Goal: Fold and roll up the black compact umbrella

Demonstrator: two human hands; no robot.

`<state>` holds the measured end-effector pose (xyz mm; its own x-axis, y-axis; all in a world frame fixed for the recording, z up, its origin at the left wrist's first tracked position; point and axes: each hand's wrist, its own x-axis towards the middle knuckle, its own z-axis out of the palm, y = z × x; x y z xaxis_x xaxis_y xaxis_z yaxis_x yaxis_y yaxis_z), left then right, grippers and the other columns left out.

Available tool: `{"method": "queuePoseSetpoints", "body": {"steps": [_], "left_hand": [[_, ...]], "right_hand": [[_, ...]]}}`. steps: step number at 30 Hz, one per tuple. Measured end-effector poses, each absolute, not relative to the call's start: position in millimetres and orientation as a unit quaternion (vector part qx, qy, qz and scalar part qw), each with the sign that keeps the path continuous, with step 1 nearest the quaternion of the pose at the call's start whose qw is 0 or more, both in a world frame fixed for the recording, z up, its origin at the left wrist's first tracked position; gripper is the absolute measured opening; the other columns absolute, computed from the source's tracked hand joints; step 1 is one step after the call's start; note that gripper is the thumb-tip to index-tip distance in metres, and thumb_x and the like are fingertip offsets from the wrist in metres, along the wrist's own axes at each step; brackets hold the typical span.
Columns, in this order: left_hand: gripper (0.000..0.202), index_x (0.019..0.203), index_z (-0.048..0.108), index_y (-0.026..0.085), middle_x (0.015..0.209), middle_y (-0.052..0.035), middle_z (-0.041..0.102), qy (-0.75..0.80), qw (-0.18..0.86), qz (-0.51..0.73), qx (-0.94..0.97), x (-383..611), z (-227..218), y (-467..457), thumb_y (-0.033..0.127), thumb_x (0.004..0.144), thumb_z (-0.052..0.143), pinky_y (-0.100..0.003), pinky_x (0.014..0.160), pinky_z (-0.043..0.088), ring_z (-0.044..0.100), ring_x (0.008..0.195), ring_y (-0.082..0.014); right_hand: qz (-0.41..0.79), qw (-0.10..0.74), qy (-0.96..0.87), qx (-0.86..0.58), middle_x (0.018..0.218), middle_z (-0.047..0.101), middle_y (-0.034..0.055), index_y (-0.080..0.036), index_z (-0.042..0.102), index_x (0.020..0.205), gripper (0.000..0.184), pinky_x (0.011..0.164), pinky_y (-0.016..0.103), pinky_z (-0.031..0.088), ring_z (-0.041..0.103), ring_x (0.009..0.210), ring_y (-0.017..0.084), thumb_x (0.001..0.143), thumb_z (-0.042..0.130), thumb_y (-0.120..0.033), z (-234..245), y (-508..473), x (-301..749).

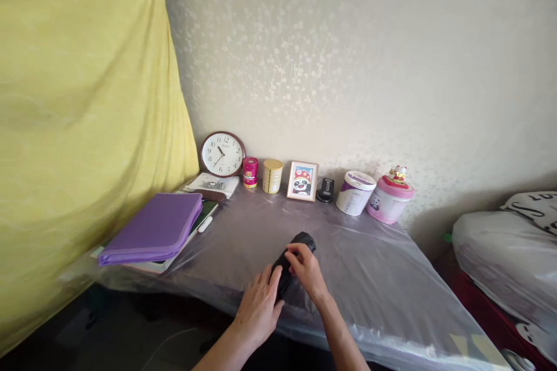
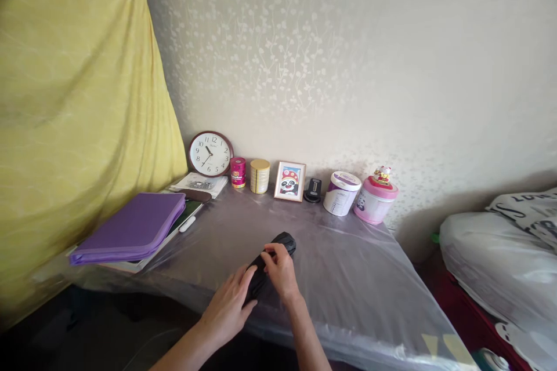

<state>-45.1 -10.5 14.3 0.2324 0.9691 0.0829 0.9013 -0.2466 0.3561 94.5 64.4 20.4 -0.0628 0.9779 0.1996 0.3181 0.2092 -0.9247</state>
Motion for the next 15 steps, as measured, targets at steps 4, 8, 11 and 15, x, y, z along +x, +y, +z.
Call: {"method": "queuePoseSetpoints", "body": {"steps": [4, 8, 11, 15], "left_hand": [[0.073, 0.142, 0.008, 0.024, 0.14, -0.0088, 0.035, 0.597, 0.151, 0.158, 0.772, -59.7, 11.2, -21.2, 0.019, 0.079, 0.047, -0.036, 0.1, 0.035, 0.039, 0.123, -0.0232], [0.079, 0.142, 0.002, 0.024, 0.143, -0.0079, 0.032, 0.598, 0.151, 0.157, 0.771, -65.8, 6.8, -29.6, 0.013, 0.077, 0.045, -0.036, 0.103, 0.031, 0.036, 0.126, -0.022], [0.083, 0.142, -0.001, 0.026, 0.145, -0.0088, 0.028, 0.609, 0.138, 0.137, 0.769, -63.9, 7.6, -32.5, 0.01, 0.076, 0.047, -0.037, 0.103, 0.03, 0.036, 0.127, -0.0229], [0.09, 0.141, -0.002, 0.031, 0.139, -0.0115, 0.033, 0.632, 0.113, 0.088, 0.761, -58.4, 14.4, -33.4, 0.003, 0.073, 0.049, -0.038, 0.097, 0.036, 0.043, 0.121, -0.0251]], "right_hand": [[0.438, 0.516, -0.527, -0.514, 0.066, 0.06, 0.0007, -0.016, 0.06, 0.092, 0.035, 0.052, 0.026, 0.05, 0.056, 0.054, 0.013, 0.072, 0.057, -0.045, 20.6, 65.6, 109.4], [0.388, 0.501, -0.589, -0.502, 0.087, 0.065, 0.0055, -0.017, 0.062, 0.094, 0.029, 0.057, 0.027, 0.051, 0.057, 0.058, 0.012, 0.077, 0.051, -0.038, 26.3, 64.6, 112.8], [0.32, 0.425, -0.711, -0.46, 0.097, 0.065, 0.0049, -0.02, 0.062, 0.102, 0.029, 0.07, 0.028, 0.051, 0.06, 0.074, 0.014, 0.079, 0.044, -0.021, 33.0, 60.8, 105.9], [0.226, 0.332, -0.823, -0.403, 0.106, 0.06, 0.006, -0.02, 0.058, 0.112, 0.045, 0.077, 0.027, 0.047, 0.058, 0.085, 0.014, 0.073, 0.041, -0.006, 39.4, 56.2, 95.9]]}}
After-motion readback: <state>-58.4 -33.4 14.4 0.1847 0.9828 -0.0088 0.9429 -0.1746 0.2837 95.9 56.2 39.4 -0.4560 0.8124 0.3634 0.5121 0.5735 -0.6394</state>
